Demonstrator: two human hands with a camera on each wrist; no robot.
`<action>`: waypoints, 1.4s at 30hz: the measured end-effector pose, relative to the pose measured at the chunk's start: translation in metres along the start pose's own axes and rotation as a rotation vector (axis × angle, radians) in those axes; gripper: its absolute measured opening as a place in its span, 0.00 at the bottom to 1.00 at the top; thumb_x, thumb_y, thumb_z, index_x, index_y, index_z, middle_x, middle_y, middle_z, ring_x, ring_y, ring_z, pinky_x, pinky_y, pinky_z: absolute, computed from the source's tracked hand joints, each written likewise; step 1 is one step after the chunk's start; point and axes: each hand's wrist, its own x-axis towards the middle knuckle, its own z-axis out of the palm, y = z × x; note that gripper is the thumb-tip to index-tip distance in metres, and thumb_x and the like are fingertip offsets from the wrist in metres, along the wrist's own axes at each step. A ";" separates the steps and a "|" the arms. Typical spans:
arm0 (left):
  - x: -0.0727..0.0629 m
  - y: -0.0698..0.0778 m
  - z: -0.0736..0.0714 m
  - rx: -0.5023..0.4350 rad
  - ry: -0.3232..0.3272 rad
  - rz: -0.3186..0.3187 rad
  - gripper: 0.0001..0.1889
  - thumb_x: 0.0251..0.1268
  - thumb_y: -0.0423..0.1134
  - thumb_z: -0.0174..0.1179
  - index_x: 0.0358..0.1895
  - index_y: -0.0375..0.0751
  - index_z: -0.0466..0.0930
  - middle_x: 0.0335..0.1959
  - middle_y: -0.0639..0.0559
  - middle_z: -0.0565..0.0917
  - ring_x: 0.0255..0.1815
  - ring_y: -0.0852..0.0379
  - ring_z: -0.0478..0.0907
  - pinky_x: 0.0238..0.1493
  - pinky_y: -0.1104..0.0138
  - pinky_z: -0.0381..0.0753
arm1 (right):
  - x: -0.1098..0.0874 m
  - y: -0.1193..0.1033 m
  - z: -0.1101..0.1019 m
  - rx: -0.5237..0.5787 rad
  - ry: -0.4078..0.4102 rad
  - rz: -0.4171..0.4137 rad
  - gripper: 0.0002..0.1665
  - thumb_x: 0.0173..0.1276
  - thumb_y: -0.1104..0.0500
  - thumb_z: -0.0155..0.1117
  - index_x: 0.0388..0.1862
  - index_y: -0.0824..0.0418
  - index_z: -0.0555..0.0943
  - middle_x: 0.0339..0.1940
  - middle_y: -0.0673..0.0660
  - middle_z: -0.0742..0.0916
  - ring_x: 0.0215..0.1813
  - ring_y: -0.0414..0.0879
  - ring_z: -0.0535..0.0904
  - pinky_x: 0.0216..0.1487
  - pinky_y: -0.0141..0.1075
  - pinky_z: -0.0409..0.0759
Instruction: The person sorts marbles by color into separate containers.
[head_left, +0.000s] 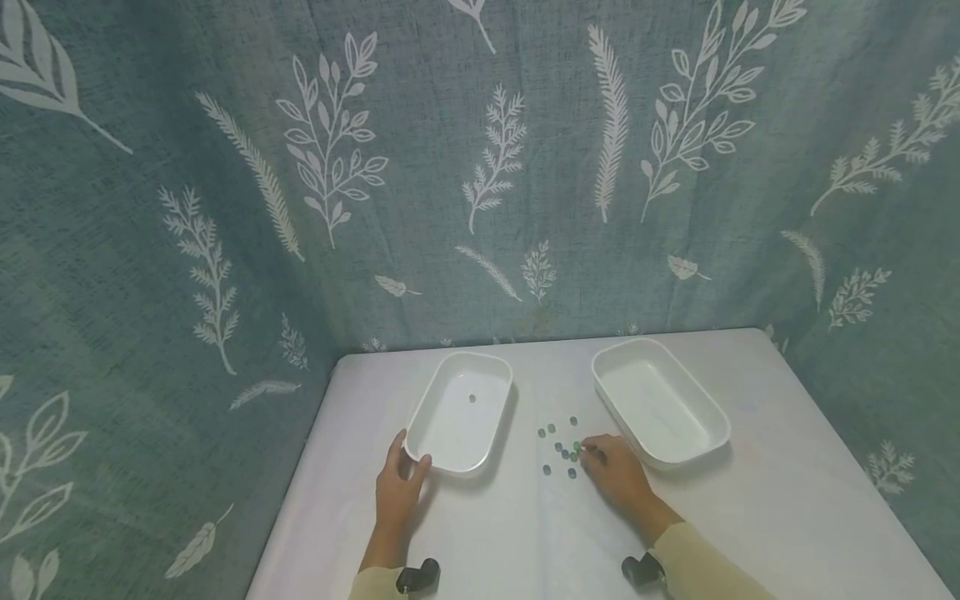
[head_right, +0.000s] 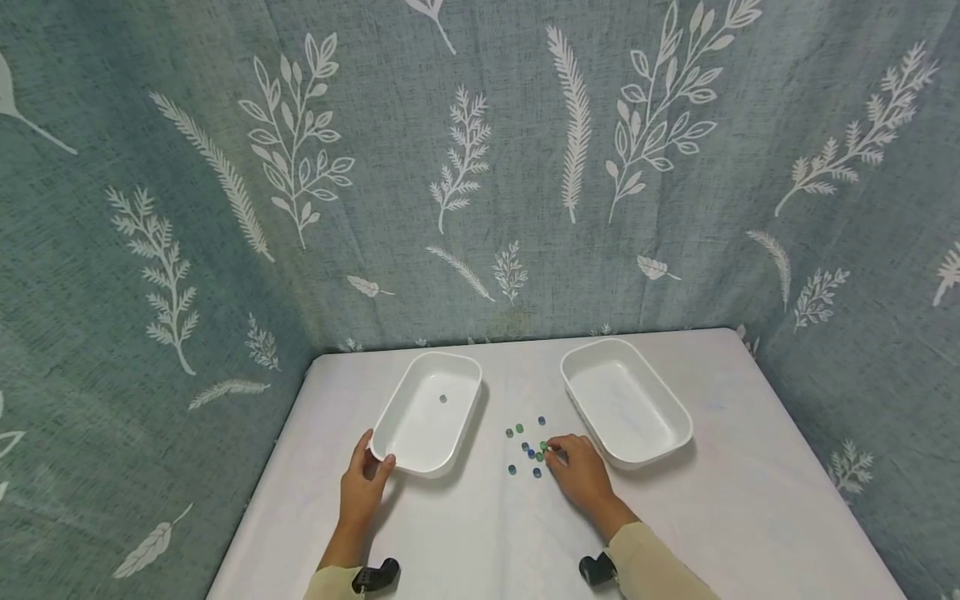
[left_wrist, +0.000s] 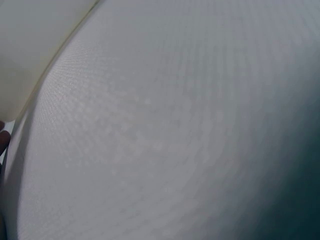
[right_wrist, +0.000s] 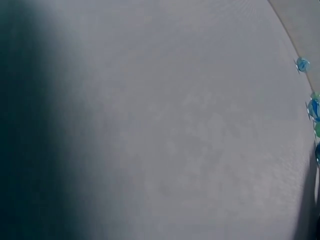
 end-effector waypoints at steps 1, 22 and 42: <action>0.000 0.000 0.000 0.000 0.003 0.001 0.37 0.63 0.53 0.64 0.73 0.49 0.61 0.71 0.48 0.67 0.73 0.45 0.59 0.71 0.44 0.54 | 0.000 0.000 0.000 -0.004 -0.003 0.005 0.17 0.71 0.51 0.60 0.53 0.58 0.80 0.49 0.54 0.85 0.55 0.52 0.78 0.60 0.51 0.74; -0.004 0.000 -0.002 0.002 -0.011 -0.019 0.38 0.63 0.55 0.63 0.74 0.51 0.60 0.72 0.47 0.66 0.73 0.43 0.58 0.70 0.42 0.53 | -0.001 0.001 0.012 -0.073 0.050 -0.040 0.14 0.69 0.54 0.61 0.50 0.57 0.81 0.47 0.52 0.85 0.53 0.50 0.78 0.59 0.47 0.75; 0.000 0.000 0.001 0.007 -0.004 -0.007 0.37 0.63 0.53 0.64 0.73 0.50 0.60 0.72 0.48 0.66 0.73 0.45 0.59 0.71 0.44 0.54 | 0.003 0.001 0.014 -0.120 0.084 -0.057 0.12 0.67 0.54 0.63 0.47 0.56 0.82 0.44 0.51 0.86 0.49 0.48 0.78 0.56 0.45 0.77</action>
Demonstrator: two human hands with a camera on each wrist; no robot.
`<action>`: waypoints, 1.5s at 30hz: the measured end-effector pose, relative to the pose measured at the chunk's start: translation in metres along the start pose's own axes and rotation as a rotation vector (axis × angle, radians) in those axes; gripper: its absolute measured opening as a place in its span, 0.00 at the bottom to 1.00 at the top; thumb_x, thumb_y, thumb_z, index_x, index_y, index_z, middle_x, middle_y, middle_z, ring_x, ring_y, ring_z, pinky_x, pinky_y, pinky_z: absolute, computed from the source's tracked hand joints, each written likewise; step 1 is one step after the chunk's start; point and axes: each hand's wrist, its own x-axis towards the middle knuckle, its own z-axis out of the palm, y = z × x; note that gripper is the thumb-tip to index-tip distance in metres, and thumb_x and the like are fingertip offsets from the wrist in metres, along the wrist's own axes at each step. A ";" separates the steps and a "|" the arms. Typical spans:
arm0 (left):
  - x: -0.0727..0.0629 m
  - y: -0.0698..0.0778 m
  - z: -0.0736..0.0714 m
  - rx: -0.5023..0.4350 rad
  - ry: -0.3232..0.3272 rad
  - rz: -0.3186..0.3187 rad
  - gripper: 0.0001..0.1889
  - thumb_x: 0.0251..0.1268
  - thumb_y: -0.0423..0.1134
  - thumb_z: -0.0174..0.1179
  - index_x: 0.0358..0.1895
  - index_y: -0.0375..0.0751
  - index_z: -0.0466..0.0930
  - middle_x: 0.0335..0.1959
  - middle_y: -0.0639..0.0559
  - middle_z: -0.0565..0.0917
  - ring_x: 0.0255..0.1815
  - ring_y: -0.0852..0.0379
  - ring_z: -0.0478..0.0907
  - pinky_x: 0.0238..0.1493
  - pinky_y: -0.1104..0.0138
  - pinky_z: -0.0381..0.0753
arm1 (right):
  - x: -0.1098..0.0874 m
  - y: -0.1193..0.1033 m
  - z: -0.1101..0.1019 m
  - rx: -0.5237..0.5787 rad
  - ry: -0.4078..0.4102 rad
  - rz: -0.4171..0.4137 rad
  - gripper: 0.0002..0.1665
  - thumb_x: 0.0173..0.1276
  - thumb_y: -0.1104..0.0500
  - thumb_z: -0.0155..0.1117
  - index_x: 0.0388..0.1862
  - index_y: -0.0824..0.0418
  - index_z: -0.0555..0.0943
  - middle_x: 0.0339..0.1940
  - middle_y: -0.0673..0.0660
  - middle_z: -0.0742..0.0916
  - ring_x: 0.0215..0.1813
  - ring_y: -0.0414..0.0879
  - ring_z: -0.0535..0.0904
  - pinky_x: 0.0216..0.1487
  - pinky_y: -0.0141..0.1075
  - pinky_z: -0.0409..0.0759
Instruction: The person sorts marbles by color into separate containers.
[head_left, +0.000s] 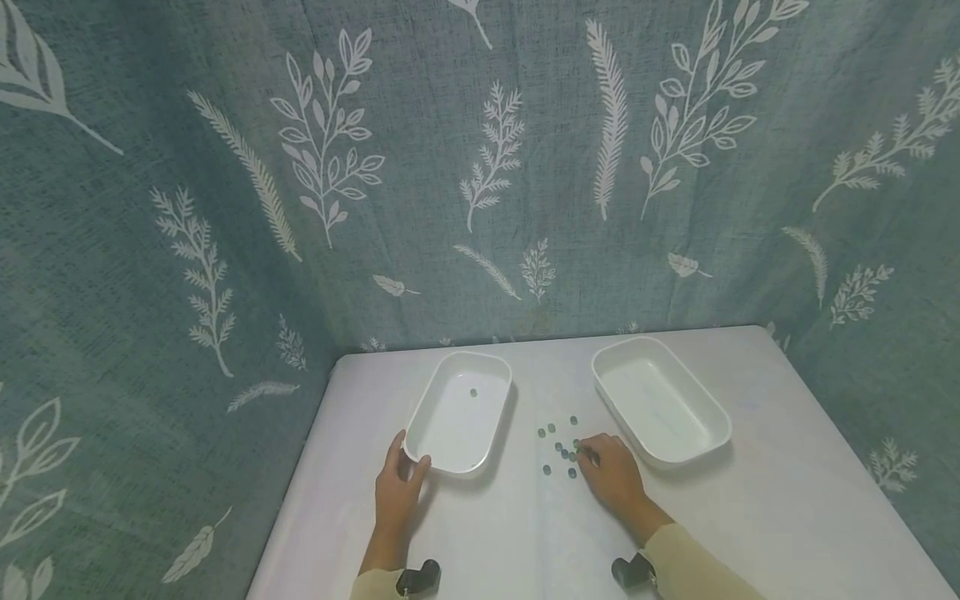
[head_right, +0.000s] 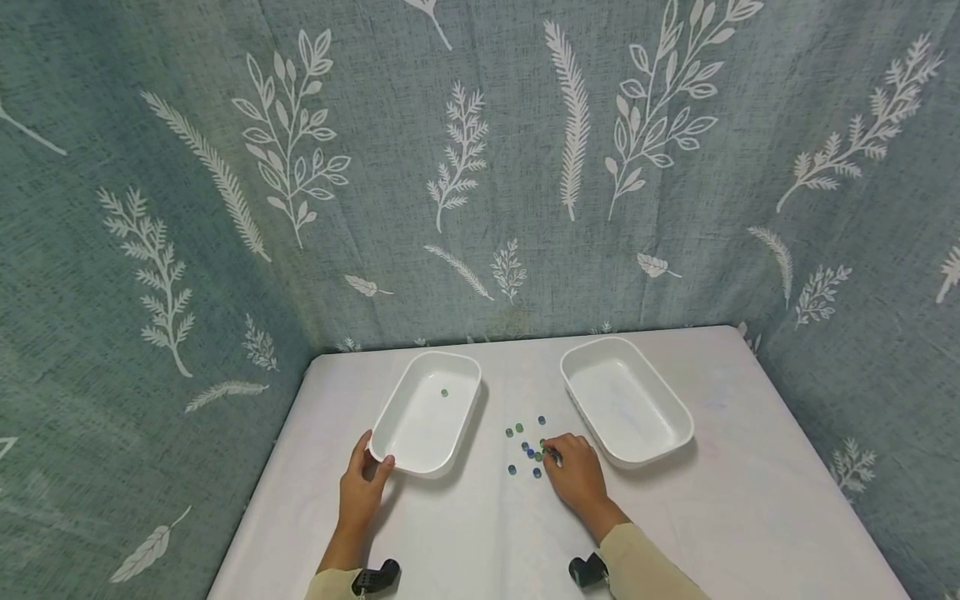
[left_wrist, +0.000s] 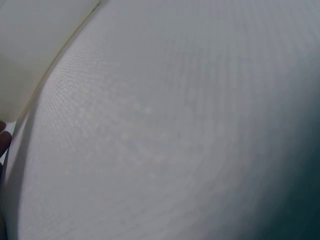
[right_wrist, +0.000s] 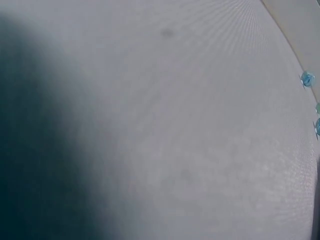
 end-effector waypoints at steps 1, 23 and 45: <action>0.000 0.000 0.000 0.003 0.001 -0.001 0.37 0.63 0.54 0.63 0.73 0.49 0.60 0.72 0.48 0.66 0.73 0.45 0.59 0.71 0.44 0.54 | 0.000 0.000 0.000 -0.006 -0.001 0.000 0.13 0.67 0.54 0.63 0.47 0.56 0.82 0.44 0.51 0.86 0.49 0.48 0.78 0.56 0.44 0.77; -0.002 0.000 -0.001 0.018 -0.007 -0.023 0.38 0.63 0.55 0.63 0.74 0.49 0.60 0.72 0.47 0.65 0.73 0.44 0.58 0.70 0.43 0.54 | 0.000 -0.003 -0.003 0.045 -0.028 0.003 0.13 0.66 0.54 0.64 0.48 0.58 0.82 0.45 0.53 0.85 0.52 0.50 0.78 0.58 0.47 0.76; 0.001 -0.001 -0.001 0.012 -0.009 -0.029 0.38 0.63 0.56 0.63 0.74 0.50 0.60 0.73 0.47 0.65 0.74 0.44 0.57 0.70 0.43 0.54 | 0.013 -0.008 -0.012 0.067 -0.104 0.058 0.19 0.73 0.48 0.56 0.55 0.57 0.80 0.51 0.55 0.84 0.59 0.53 0.77 0.63 0.51 0.72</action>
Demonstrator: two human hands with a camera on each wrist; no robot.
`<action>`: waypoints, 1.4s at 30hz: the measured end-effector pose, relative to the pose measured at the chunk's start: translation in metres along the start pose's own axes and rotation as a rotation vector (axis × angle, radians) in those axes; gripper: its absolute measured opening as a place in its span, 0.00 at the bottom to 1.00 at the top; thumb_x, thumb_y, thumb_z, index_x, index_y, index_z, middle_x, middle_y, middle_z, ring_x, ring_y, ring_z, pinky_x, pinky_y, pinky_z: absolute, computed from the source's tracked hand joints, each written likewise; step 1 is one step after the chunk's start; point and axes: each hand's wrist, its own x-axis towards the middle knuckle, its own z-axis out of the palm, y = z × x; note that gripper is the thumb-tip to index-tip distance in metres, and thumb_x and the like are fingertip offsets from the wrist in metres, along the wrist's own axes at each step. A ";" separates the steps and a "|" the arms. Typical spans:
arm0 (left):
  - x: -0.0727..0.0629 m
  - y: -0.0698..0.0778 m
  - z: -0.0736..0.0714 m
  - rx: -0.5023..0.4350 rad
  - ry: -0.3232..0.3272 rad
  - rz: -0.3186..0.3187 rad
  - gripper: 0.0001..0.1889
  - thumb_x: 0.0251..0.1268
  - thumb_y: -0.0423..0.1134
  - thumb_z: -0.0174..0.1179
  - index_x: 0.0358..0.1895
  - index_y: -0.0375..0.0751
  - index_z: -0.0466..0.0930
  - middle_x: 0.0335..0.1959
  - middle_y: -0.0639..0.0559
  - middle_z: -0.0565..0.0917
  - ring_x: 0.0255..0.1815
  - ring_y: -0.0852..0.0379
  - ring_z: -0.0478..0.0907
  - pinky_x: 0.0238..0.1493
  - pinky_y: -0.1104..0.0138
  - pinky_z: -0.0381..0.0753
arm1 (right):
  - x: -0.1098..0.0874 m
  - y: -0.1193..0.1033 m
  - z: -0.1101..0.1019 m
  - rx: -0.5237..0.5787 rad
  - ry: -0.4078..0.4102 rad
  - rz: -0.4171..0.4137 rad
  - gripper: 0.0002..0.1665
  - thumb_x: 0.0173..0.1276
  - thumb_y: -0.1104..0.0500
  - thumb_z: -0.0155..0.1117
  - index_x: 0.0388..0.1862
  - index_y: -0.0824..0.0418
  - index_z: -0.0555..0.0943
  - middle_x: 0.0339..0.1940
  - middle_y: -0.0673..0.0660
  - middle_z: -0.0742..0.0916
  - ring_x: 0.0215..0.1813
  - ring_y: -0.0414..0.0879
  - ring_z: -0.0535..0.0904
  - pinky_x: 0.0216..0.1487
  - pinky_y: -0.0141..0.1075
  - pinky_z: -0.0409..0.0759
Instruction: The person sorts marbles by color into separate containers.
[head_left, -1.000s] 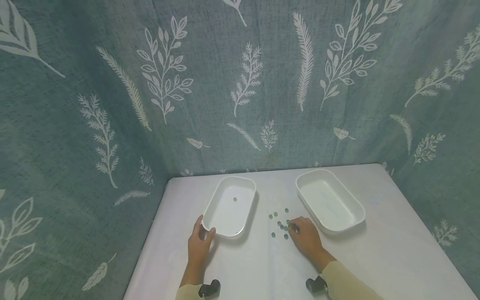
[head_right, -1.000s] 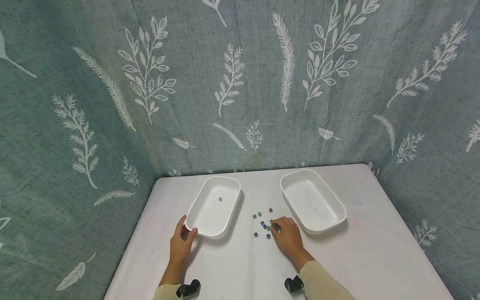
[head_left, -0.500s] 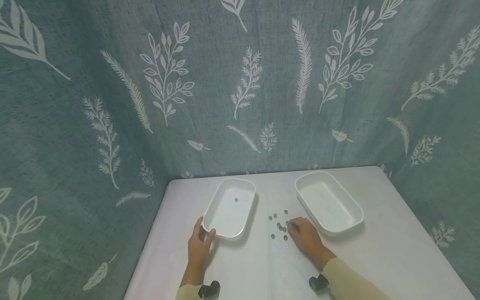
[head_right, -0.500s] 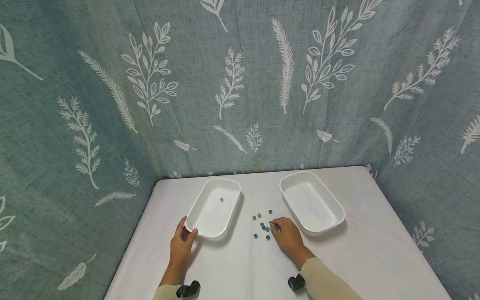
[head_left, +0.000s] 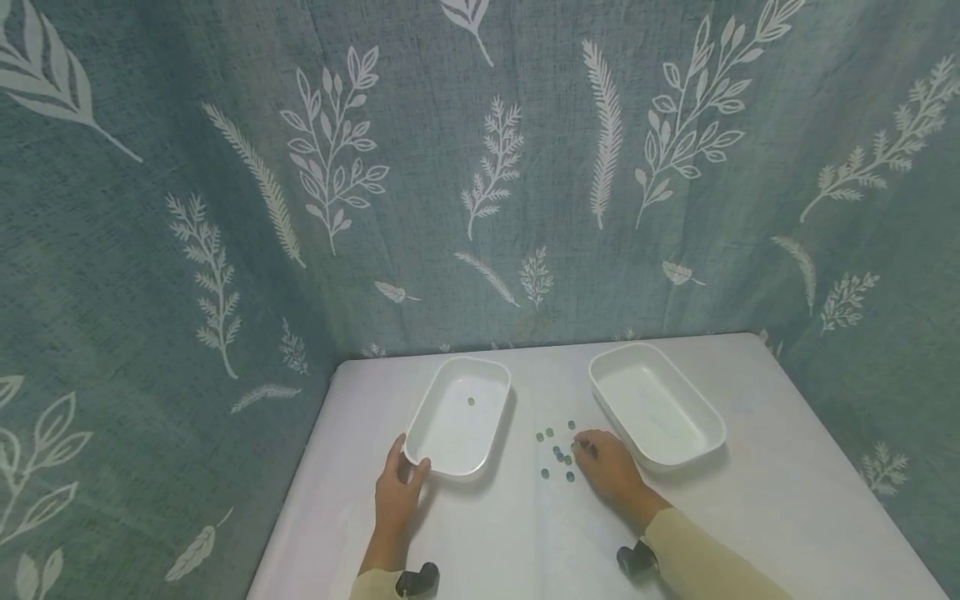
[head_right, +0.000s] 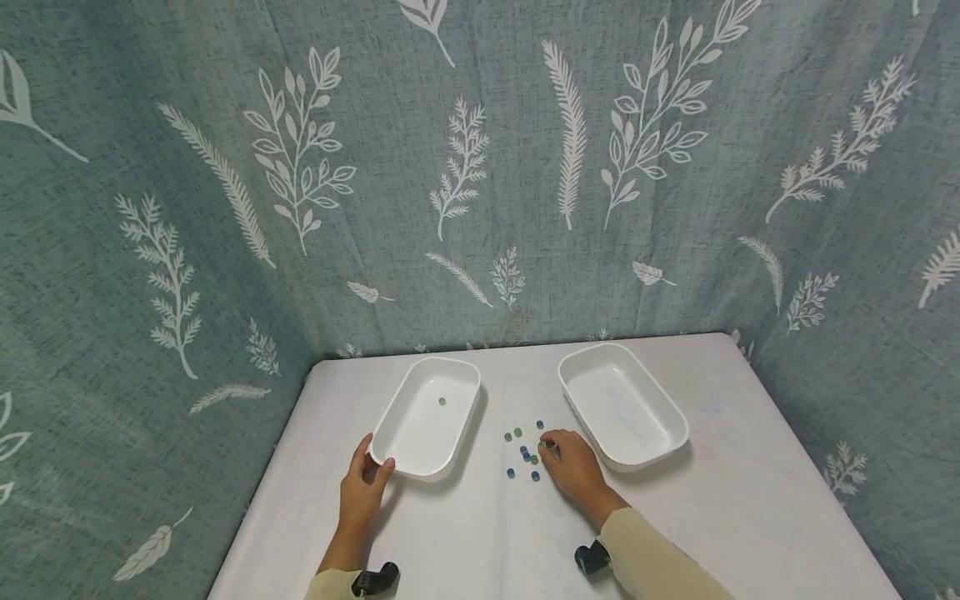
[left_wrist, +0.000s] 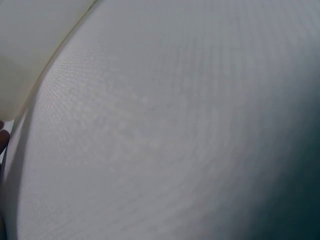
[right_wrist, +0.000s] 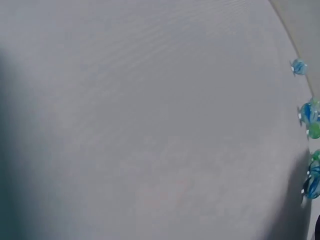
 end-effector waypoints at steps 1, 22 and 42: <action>0.000 0.000 0.000 0.003 0.000 0.004 0.38 0.63 0.56 0.63 0.74 0.50 0.60 0.73 0.47 0.65 0.74 0.44 0.57 0.70 0.43 0.54 | 0.001 -0.002 -0.001 0.005 0.001 -0.005 0.19 0.72 0.48 0.57 0.55 0.57 0.80 0.50 0.54 0.84 0.59 0.53 0.77 0.63 0.51 0.72; 0.003 -0.001 -0.005 0.008 0.017 0.001 0.39 0.62 0.54 0.65 0.73 0.48 0.61 0.71 0.43 0.66 0.72 0.40 0.59 0.69 0.41 0.54 | 0.022 -0.041 -0.002 0.128 -0.009 0.031 0.19 0.74 0.48 0.55 0.57 0.55 0.79 0.52 0.53 0.83 0.59 0.50 0.76 0.61 0.50 0.74; 0.002 0.000 0.000 0.007 0.004 -0.014 0.38 0.63 0.55 0.64 0.74 0.50 0.60 0.73 0.47 0.65 0.74 0.43 0.57 0.70 0.43 0.54 | 0.040 -0.052 0.016 0.150 0.013 0.020 0.16 0.71 0.50 0.60 0.54 0.53 0.81 0.46 0.48 0.84 0.48 0.45 0.78 0.50 0.45 0.79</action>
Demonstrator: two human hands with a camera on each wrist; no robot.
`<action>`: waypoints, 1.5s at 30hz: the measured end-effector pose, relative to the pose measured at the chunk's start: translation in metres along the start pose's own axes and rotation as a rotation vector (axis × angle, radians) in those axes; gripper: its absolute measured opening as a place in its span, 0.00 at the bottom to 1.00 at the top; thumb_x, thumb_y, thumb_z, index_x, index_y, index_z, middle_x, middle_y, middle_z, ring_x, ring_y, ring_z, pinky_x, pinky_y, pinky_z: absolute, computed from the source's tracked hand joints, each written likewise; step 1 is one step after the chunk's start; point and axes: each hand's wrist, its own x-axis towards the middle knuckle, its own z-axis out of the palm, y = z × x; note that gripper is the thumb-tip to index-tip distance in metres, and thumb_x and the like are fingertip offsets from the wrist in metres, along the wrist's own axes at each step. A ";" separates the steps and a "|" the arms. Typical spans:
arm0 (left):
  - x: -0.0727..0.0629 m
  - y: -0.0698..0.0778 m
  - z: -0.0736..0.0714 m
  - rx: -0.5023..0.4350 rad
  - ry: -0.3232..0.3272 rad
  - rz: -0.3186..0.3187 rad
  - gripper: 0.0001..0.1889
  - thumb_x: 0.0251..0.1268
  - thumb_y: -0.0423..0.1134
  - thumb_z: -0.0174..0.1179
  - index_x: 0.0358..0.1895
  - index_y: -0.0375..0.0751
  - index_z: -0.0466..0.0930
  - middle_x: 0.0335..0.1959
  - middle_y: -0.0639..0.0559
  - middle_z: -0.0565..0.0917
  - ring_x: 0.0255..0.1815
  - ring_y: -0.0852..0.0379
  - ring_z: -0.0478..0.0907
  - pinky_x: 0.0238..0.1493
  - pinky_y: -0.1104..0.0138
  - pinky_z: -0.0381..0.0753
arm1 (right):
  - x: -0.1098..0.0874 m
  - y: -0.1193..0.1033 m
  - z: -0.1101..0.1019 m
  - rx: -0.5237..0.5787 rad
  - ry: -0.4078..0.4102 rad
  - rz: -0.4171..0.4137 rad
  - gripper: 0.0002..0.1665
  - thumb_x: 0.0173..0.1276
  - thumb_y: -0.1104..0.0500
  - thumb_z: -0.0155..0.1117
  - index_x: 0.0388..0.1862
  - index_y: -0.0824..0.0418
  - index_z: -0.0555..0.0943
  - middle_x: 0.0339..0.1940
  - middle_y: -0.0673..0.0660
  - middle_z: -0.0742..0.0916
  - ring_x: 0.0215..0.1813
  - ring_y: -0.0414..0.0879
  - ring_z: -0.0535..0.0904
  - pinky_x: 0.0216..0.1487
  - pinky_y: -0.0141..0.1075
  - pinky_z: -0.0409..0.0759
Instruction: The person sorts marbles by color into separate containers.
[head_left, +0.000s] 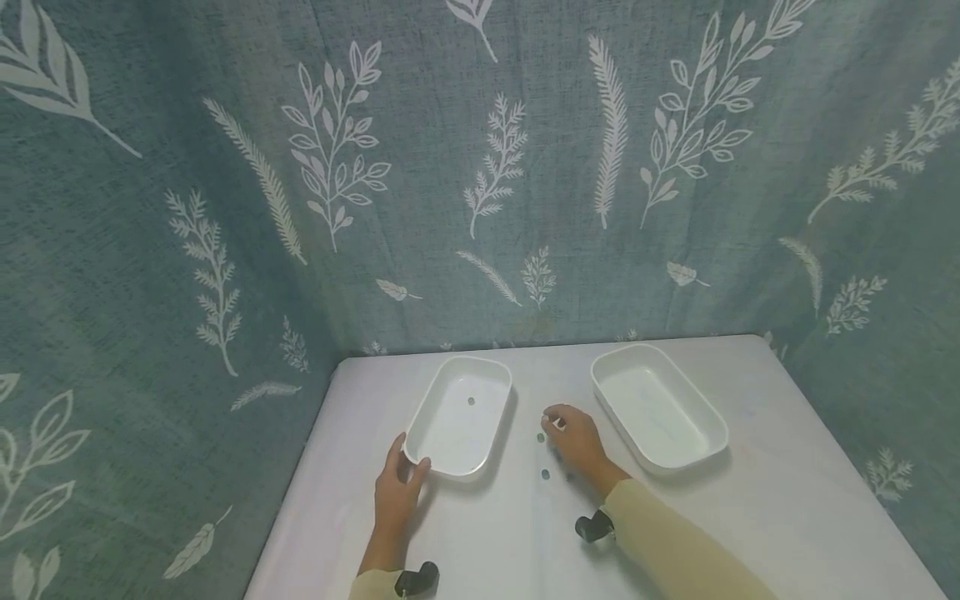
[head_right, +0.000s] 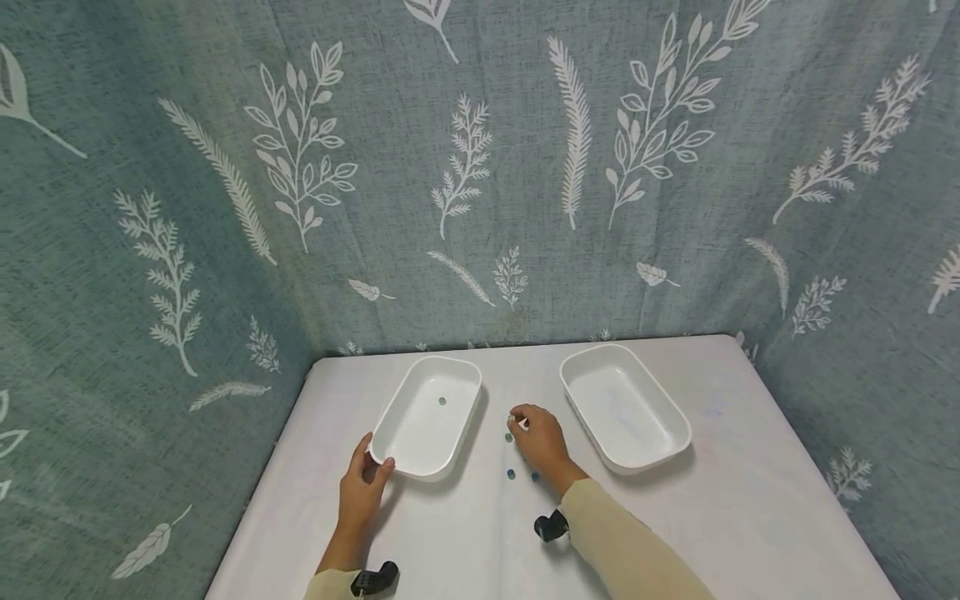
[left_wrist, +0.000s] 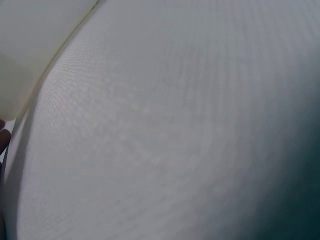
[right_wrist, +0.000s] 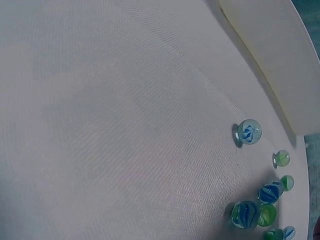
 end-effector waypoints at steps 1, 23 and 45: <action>0.000 0.000 0.000 0.002 -0.001 -0.001 0.38 0.63 0.55 0.64 0.74 0.51 0.60 0.73 0.47 0.65 0.74 0.43 0.57 0.70 0.43 0.54 | 0.001 0.000 0.000 0.000 -0.001 0.000 0.16 0.71 0.50 0.59 0.54 0.53 0.81 0.46 0.48 0.84 0.48 0.44 0.78 0.50 0.45 0.79; 0.000 0.000 -0.001 -0.015 0.000 0.005 0.38 0.62 0.55 0.65 0.73 0.51 0.61 0.72 0.46 0.66 0.73 0.42 0.58 0.69 0.41 0.54 | 0.009 -0.024 0.021 -0.003 -0.035 0.009 0.13 0.70 0.48 0.62 0.49 0.50 0.82 0.40 0.44 0.84 0.44 0.43 0.78 0.46 0.44 0.80; -0.002 -0.001 -0.002 -0.031 -0.009 0.011 0.38 0.63 0.54 0.64 0.74 0.52 0.60 0.73 0.49 0.65 0.74 0.46 0.57 0.71 0.44 0.53 | 0.026 -0.045 0.024 -0.022 -0.074 -0.068 0.11 0.70 0.53 0.62 0.49 0.53 0.82 0.38 0.47 0.85 0.38 0.41 0.78 0.40 0.37 0.80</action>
